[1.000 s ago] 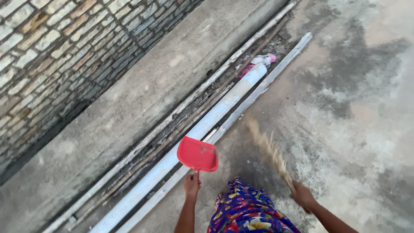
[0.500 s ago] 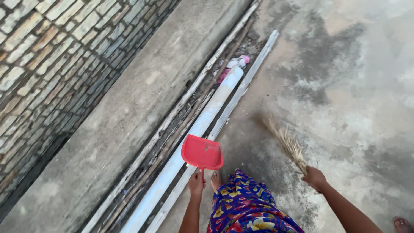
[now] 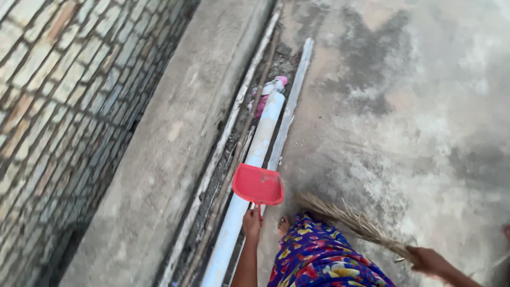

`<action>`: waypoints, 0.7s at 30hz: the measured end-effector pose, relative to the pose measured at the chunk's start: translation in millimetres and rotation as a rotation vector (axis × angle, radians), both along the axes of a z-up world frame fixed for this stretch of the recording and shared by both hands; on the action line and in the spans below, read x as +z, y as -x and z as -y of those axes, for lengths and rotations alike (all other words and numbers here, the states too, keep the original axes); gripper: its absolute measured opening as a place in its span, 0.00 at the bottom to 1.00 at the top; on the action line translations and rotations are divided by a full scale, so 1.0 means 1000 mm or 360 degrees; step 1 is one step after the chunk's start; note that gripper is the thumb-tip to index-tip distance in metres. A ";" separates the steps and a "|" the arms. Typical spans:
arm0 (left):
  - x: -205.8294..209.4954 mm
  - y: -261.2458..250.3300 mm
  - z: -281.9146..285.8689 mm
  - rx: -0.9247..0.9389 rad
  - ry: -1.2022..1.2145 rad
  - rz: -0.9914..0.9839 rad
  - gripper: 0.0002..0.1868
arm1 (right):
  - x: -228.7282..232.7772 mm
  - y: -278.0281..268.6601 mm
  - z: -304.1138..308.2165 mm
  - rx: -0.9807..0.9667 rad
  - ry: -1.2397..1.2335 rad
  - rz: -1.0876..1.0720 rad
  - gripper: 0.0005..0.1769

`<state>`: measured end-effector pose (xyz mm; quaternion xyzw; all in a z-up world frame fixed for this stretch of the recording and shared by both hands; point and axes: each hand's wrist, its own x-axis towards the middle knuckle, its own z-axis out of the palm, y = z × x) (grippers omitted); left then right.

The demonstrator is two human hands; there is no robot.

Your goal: The person sweeps dirt and debris across a concrete floor using a small handheld broom and a red dustpan.

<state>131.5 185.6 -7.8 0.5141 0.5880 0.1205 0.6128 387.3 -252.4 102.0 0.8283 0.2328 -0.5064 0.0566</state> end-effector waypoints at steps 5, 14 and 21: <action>-0.005 -0.014 -0.037 -0.0133 0.0160 -0.0006 0.23 | 0.033 0.003 -0.048 0.0036 0.0043 0.0322 0.46; -0.027 -0.037 -0.076 -0.0573 -0.0032 -0.0138 0.26 | -0.048 0.078 -0.055 -0.0571 -0.0100 0.0640 0.47; -0.032 -0.053 -0.063 -0.0567 0.0096 -0.0151 0.25 | -0.066 0.125 -0.008 -0.0425 -0.0065 0.0256 0.48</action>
